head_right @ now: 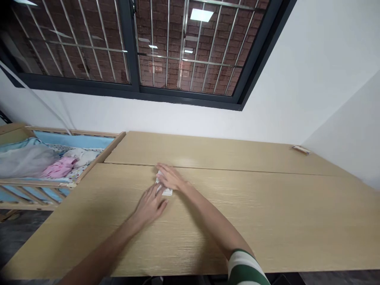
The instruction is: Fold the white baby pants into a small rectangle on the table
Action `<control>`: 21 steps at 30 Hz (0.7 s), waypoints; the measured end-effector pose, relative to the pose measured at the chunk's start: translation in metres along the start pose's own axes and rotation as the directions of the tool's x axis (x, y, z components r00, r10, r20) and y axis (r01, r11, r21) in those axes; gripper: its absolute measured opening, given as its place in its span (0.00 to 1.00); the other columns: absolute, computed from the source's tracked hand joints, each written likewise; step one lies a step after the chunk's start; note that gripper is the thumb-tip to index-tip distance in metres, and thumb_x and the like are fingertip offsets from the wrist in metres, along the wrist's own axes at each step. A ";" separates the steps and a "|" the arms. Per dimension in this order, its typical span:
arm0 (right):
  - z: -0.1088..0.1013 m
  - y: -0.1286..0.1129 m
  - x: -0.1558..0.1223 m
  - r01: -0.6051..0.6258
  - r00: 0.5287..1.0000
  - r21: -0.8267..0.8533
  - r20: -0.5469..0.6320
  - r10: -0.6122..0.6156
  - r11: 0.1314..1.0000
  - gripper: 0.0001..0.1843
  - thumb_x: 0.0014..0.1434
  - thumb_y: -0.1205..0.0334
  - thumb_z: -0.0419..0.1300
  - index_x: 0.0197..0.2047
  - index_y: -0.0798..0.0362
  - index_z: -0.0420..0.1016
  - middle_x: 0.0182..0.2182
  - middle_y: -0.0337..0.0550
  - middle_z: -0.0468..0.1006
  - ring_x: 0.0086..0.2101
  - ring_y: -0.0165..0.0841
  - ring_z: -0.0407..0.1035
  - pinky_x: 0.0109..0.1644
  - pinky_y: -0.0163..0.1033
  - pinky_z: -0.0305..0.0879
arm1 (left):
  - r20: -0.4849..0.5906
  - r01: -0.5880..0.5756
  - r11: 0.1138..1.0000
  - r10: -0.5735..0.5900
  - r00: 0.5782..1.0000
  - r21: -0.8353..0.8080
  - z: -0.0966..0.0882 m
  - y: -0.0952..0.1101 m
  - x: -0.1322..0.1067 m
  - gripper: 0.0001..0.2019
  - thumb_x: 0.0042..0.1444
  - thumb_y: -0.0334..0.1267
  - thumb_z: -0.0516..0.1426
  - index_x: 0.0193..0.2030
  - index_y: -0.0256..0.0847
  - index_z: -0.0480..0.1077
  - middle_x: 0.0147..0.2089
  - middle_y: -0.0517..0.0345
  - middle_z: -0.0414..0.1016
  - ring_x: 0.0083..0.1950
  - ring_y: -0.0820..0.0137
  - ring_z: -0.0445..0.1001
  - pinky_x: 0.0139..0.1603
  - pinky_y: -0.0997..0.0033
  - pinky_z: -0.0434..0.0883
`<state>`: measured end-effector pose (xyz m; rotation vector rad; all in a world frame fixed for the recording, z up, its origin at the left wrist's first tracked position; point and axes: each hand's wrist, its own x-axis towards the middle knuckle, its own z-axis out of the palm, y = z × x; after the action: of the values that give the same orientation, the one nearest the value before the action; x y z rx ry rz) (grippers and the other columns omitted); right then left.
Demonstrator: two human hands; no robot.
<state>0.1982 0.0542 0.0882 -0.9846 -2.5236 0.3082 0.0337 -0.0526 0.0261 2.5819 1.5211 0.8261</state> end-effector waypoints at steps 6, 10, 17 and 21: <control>0.009 -0.028 -0.043 0.158 0.964 0.130 0.194 -0.182 0.979 0.27 0.74 0.52 0.47 0.74 0.38 0.53 0.71 0.33 0.58 0.70 0.32 0.52 0.74 0.44 0.47 | -0.017 -0.020 0.994 0.022 1.000 0.105 0.022 0.020 -0.017 0.27 0.66 0.53 0.51 0.61 0.34 0.70 0.64 0.33 0.68 0.71 0.41 0.58 0.67 0.37 0.61; 0.007 0.001 -0.038 0.110 0.969 0.112 0.211 -0.132 0.987 0.27 0.74 0.50 0.45 0.73 0.39 0.56 0.71 0.33 0.58 0.70 0.33 0.50 0.75 0.46 0.45 | -0.010 0.015 0.997 -0.014 1.000 0.070 0.020 0.018 -0.014 0.31 0.66 0.54 0.50 0.66 0.31 0.65 0.68 0.30 0.62 0.73 0.41 0.54 0.68 0.39 0.61; 0.002 0.054 -0.010 -0.035 0.988 0.067 0.151 0.024 0.997 0.27 0.73 0.50 0.48 0.72 0.42 0.58 0.71 0.33 0.56 0.71 0.32 0.48 0.76 0.46 0.44 | -0.001 0.034 0.998 -0.034 0.999 0.060 0.018 0.020 -0.015 0.33 0.67 0.55 0.49 0.71 0.36 0.58 0.73 0.34 0.56 0.74 0.43 0.52 0.67 0.44 0.61; 0.010 0.057 -0.013 -0.044 0.989 0.033 0.139 0.040 0.998 0.30 0.74 0.47 0.43 0.74 0.46 0.54 0.73 0.37 0.53 0.72 0.35 0.46 0.76 0.47 0.41 | 0.018 0.043 0.998 -0.044 0.999 0.046 0.008 0.015 -0.006 0.28 0.67 0.52 0.50 0.68 0.36 0.63 0.70 0.35 0.61 0.71 0.45 0.58 0.65 0.46 0.62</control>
<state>0.2364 0.0861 0.0556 -1.0365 -2.6137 0.4473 0.0469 -0.0636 0.0213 2.5701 1.6032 0.7692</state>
